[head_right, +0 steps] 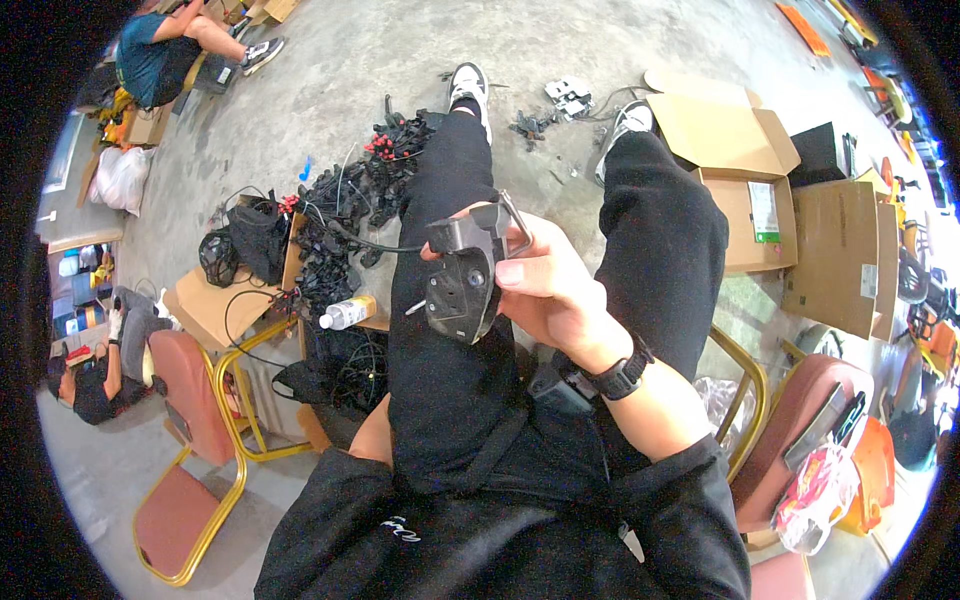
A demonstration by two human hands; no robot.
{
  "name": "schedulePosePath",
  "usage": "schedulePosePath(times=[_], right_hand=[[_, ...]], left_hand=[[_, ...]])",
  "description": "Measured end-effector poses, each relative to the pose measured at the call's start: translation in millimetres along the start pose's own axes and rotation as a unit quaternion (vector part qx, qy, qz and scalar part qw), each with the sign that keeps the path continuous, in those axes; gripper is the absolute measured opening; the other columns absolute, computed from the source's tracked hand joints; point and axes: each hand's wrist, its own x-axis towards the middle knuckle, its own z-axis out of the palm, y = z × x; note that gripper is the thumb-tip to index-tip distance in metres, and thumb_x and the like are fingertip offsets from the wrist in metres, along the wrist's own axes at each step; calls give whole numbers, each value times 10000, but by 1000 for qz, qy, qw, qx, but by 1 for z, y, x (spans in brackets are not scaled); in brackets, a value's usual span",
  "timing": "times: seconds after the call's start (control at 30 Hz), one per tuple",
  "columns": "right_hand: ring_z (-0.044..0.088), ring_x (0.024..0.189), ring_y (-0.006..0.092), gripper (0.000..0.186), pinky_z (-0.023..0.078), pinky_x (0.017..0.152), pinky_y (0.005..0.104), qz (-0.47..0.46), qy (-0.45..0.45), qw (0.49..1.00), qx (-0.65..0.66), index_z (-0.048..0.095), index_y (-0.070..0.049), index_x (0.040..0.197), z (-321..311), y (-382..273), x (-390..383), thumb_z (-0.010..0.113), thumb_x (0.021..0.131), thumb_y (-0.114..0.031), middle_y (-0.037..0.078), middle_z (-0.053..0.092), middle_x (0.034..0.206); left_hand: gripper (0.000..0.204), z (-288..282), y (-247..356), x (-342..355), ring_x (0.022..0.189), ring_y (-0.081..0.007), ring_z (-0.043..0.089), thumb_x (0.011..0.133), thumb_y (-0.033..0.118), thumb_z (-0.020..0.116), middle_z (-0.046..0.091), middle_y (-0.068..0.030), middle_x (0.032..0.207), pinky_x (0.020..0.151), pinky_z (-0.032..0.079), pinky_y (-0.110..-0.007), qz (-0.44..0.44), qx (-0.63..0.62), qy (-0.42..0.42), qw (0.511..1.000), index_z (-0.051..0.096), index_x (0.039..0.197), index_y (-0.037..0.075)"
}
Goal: The person uses a thin metal tool to manipulate a small pin and a spring inside a black plastic switch housing while holding the component by hand.
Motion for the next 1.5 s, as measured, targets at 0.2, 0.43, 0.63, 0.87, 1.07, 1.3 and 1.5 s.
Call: schedulePosePath(times=[0.2, 0.43, 0.63, 0.87, 1.07, 1.3, 1.5], right_hand=[[586, 935, 266, 586, 489, 805, 345, 27, -11, 999, 15, 467, 96, 1114, -3, -3, -1, 617, 670, -256, 211, 536, 1054], [586, 952, 238, 633, 488, 810, 335, 42, -21, 999, 7, 427, 84, 1182, 0, -2, -5, 681, 724, -271, 161, 534, 1064], [590, 759, 131, 530, 472, 691, 242, -92, -78, 989, -87, 544, 4, 1010, -11, 10, 6, 816, 589, -166, 41, 574, 891], [614, 736, 135, 481, 476, 642, 251, -72, -160, 973, -151, 537, -21, 875, -3, -6, 5, 843, 505, -36, 37, 579, 814], [566, 738, 75, 493, 433, 672, 220, -56, -175, 942, -282, 575, -45, 882, -11, -24, 1, 869, 491, -97, 4, 609, 793], [549, 820, 88, 526, 441, 737, 250, -29, -192, 926, -324, 589, -51, 928, -2, -47, -12, 859, 477, -67, -4, 610, 854], [507, 900, 91, 457, 448, 698, 249, -23, -134, 939, -315, 579, -55, 940, 3, -47, -18, 801, 544, -9, -12, 570, 876]], left_hand=[[492, -18, 4, -12, 1062, -248, 552, 832, 261, 584, 551, -177, 1197, 853, 427, -331, 7, 11, 23, 1000, 483, 1208, -40], [464, -94, 95, -16, 1076, -264, 553, 877, 243, 546, 553, -198, 1179, 883, 423, -327, 93, -1, 80, 992, 436, 1247, -15], [324, -123, 243, -92, 1029, -210, 565, 921, 173, 490, 597, -138, 1080, 870, 431, -310, 184, -48, 183, 965, 471, 1179, -23], [205, -106, 327, -178, 803, -163, 594, 908, 78, 477, 614, -134, 929, 757, 475, -275, 452, -121, 214, 858, 554, 1050, -49], [210, -94, 376, -173, 727, -153, 601, 823, -20, 567, 610, -85, 859, 665, 478, -238, 554, -42, 140, 820, 630, 1020, 12], [190, -84, 384, -162, 722, -130, 600, 764, -77, 613, 605, -72, 835, 638, 489, -221, 621, -79, 88, 775, 667, 930, 0], [112, -70, 387, -144, 728, -112, 572, 773, -77, 615, 580, -64, 840, 624, 472, -207, 640, -167, 145, 736, 647, 863, -18]])
